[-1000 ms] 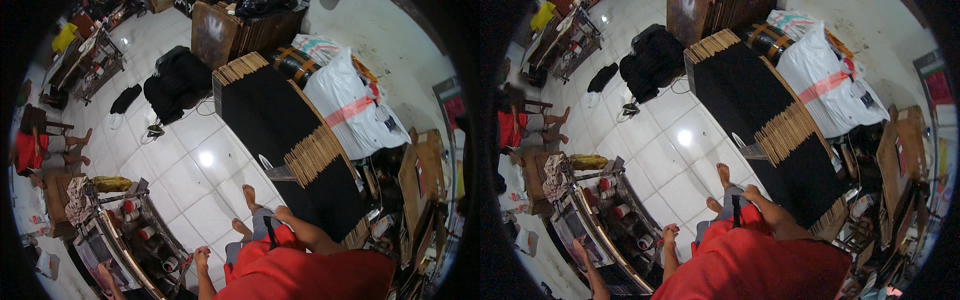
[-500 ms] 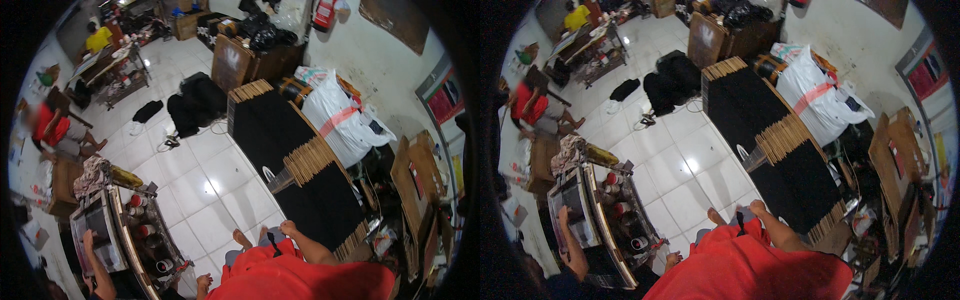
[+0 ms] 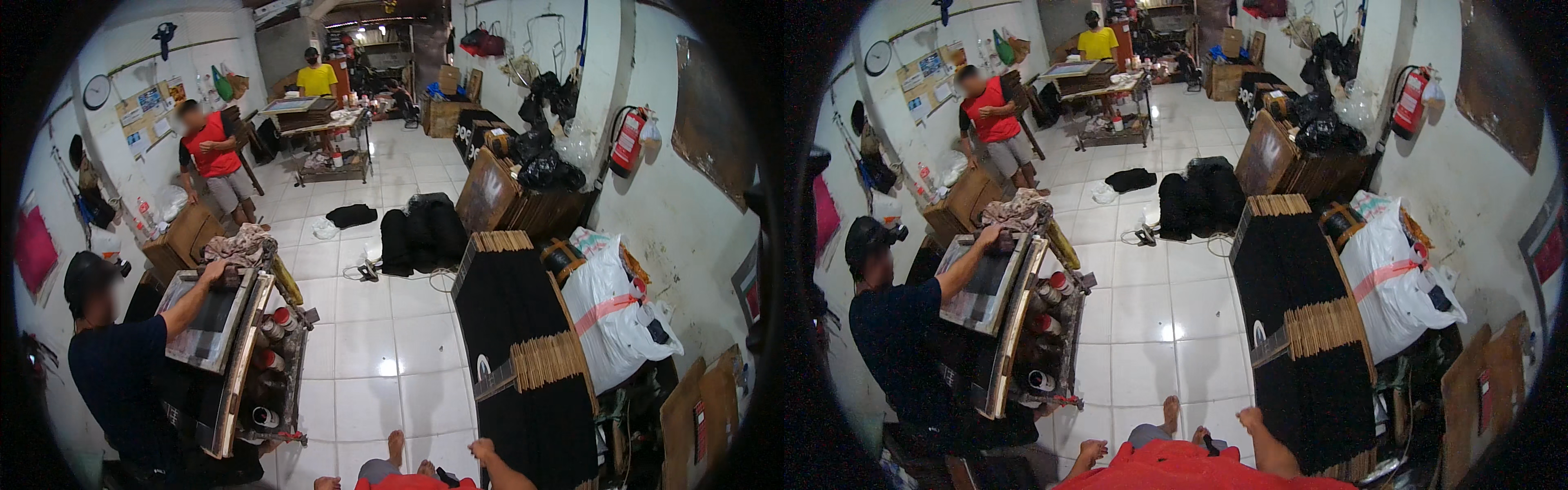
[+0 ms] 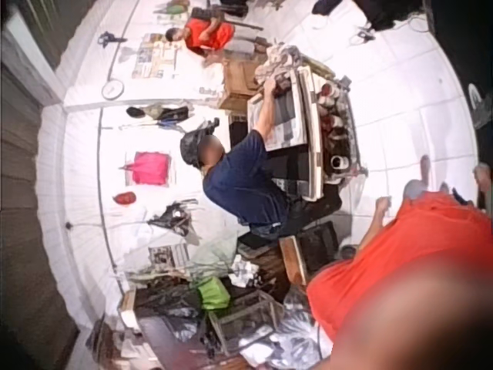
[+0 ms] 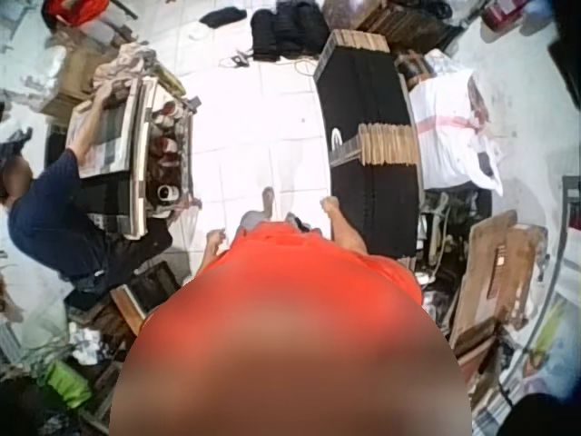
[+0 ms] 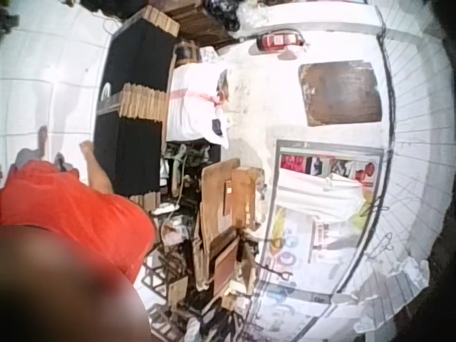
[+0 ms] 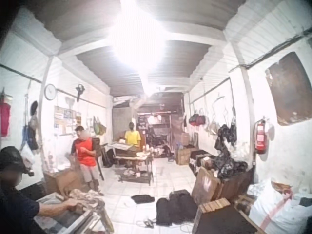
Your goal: The person assists in a screen printing operation by taking freshly printed black fabric pieces from a coworker and stacking them on a nearby table. The coworker operates the squeegee on the screen printing press while the camera wearer handles the finished items.
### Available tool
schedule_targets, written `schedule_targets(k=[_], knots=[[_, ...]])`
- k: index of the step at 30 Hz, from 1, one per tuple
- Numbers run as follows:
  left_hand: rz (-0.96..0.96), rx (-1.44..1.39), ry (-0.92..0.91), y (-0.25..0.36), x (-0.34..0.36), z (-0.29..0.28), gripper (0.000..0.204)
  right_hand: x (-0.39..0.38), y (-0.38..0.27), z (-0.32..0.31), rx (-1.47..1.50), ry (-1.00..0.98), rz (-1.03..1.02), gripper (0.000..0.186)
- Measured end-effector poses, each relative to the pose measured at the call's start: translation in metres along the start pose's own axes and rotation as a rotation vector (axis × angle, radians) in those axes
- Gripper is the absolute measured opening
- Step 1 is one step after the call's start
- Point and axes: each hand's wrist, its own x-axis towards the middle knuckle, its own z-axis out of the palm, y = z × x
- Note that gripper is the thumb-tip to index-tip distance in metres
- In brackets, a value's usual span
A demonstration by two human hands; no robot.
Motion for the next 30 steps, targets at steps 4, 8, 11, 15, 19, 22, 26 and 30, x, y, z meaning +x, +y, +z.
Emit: schedule_targets(k=[4,8,11,15,19,22,26,30], knots=[[-0.071,-0.037,-0.011,-0.057,0.004,-0.021,0.027,-0.041,0.047,0.038,0.022,-0.148,0.242,0.028],[-0.092,-0.018,0.081,-0.084,0.01,-0.045,0.022,-0.024,0.093,0.084,-0.37,-0.196,0.029,0.025],[-0.06,-0.19,0.099,-0.086,0.005,-0.07,0.017,0.005,0.123,0.11,-0.69,-0.179,-0.285,0.025],[0.01,-0.413,0.26,-0.058,0.015,-0.124,0.011,0.031,0.089,0.1,-0.697,-0.212,-0.431,0.03],[0.114,-0.644,0.656,-0.029,0.038,-0.224,0.015,0.028,-0.041,0.091,-0.208,-0.165,-0.085,0.031],[0.137,-0.76,0.939,0.003,0.052,-0.301,0.026,0.013,-0.168,0.11,-0.188,0.005,-0.16,0.028],[0.132,-1.101,0.914,0.059,0.043,-0.357,0.019,-0.013,-0.36,0.183,-0.218,-0.191,-0.521,0.033],[0.06,-1.317,0.78,0.091,0.007,-0.387,0.013,-0.049,-0.54,0.293,-0.097,-0.51,-0.685,0.026]])
